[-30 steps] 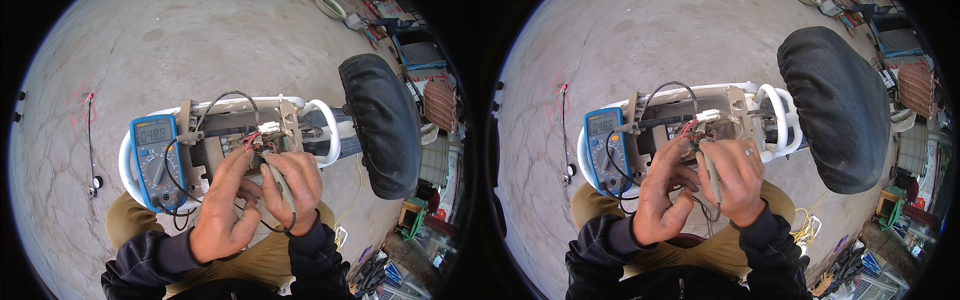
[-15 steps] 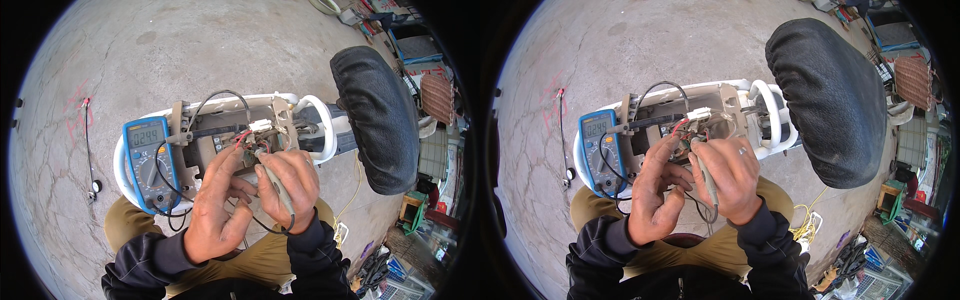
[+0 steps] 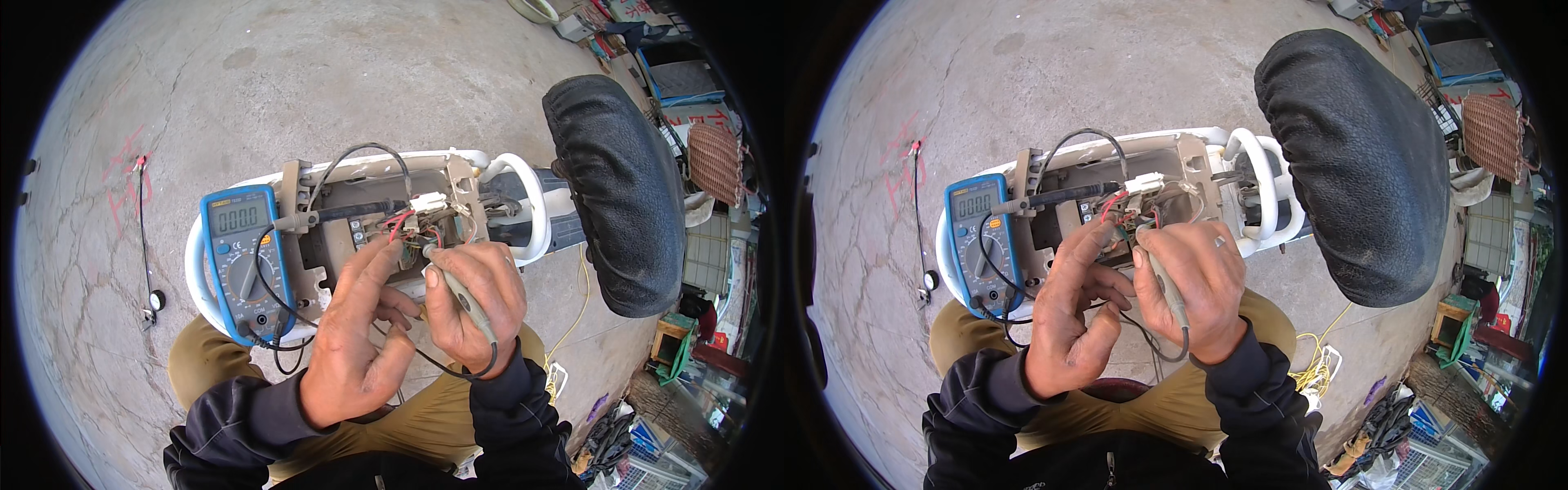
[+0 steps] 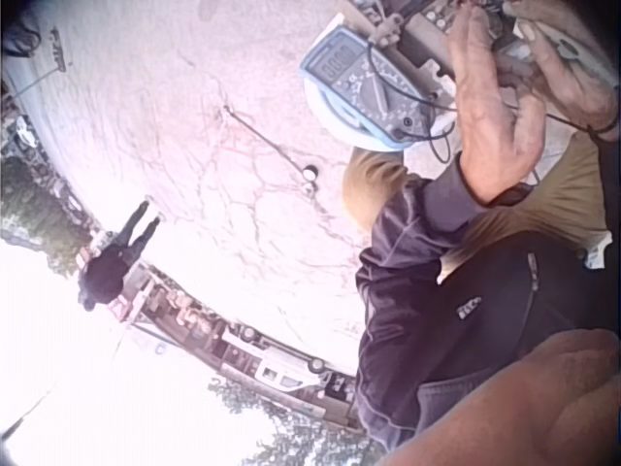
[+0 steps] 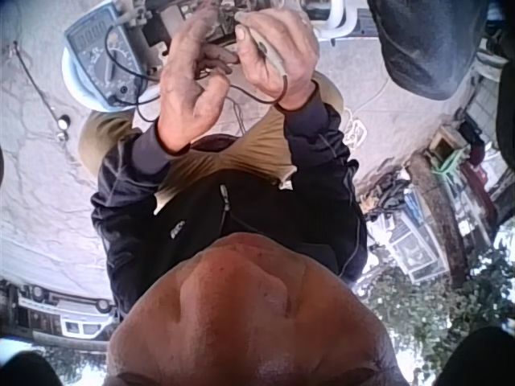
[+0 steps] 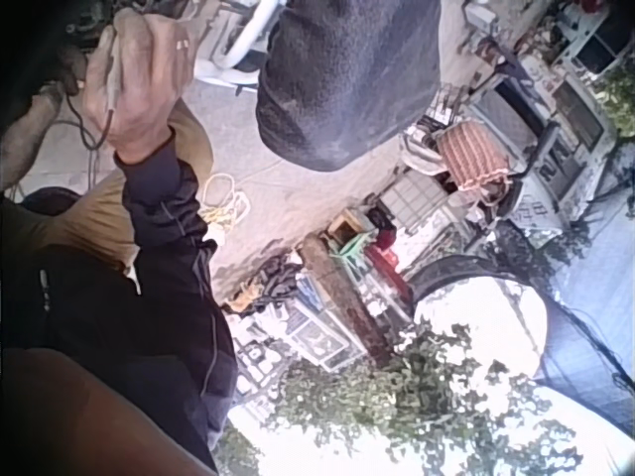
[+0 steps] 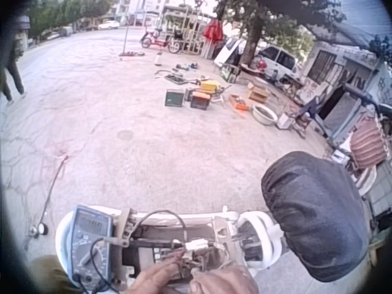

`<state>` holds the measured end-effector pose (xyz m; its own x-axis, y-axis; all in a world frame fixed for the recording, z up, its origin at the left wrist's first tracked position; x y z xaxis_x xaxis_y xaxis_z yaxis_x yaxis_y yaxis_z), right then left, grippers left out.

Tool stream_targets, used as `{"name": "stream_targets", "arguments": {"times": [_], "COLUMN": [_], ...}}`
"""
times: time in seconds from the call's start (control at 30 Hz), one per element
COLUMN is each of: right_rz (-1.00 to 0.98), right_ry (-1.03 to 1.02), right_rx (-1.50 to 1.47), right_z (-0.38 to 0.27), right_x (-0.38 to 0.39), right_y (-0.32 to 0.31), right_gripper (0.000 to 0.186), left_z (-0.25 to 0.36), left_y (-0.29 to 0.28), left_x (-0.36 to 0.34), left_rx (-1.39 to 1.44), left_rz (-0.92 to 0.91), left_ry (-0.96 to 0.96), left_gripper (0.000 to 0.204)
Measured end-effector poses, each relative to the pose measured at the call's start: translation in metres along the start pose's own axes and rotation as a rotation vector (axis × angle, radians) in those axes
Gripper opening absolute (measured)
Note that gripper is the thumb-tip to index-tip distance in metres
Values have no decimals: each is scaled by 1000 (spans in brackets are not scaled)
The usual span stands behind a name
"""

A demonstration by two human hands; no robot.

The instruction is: The person uses a multimeter to test the electrical components of an electric scooter. They connect the multimeter probes to various wires and connectors under the seat, checking for continuity and voltage readings.

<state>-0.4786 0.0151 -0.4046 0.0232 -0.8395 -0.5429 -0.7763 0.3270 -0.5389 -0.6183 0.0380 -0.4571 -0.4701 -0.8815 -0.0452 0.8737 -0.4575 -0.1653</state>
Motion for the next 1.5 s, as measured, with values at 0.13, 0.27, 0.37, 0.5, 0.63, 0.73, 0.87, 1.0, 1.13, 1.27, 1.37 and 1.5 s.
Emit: {"name": "stream_targets", "arguments": {"times": [0.13, 0.27, 0.37, 0.5, 0.63, 0.73, 0.87, 1.0, 1.13, 1.27, 1.37, 1.5], "right_rz": [-10, -32, -42, -44, -15, -4, 8, 12, 16, 14, 17, 33], "right_ry": [22, 40, 41, 48, 48, 44, 47, 59, 72, 85, 84, 117], "right_rx": [5, 25, 28, 20, 5, -12, -24, -22, -19, -19, -26, -60], "right_z": [2, 2, 1, 3, 5, 6, 8, 9, 9, 10, 10, 13], "right_x": [-1, -3, -4, -3, -1, 0, 1, 2, 2, 2, 2, 1], "right_y": [1, 3, 3, 3, 2, 1, 2, 2, 2, 1, 1, -1], "right_gripper": [29, 25, 23, 23, 30, 30, 31, 30, 29, 29, 29, 27], "left_z": [1, 1, 1, 1, 8, 8, 11, 10, 10, 10, 10, 6], "left_y": [1, 1, 1, 1, 3, 9, 10, 13, 13, 13, 13, 9], "left_x": [1, 1, 1, 1, 0, 1, 2, 3, 4, 4, 4, 5], "left_rx": [-17, -26, -29, -12, -82, -173, -229, -239, -258, -252, -243, -189], "left_rz": [-11, -12, -15, -18, -38, -95, -96, -117, -110, -104, -112, -103], "left_ry": [8, 20, 16, 13, 72, 66, 104, 113, 133, 142, 127, 62], "left_gripper": [76, 77, 77, 76, 74, 74, 75, 78, 78, 78, 78, 83]}}
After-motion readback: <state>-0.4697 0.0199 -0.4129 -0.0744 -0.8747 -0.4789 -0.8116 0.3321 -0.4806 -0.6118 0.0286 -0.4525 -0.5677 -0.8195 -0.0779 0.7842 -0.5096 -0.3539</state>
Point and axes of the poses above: each hand's wrist, its own x-axis away from the middle knuckle, its own y-axis out of the palm, z = x × y, the point moved 10 cm from there along -x, towards the middle knuckle, and after that the axes turned 12 degrees about -x, right-handed, at the moved point
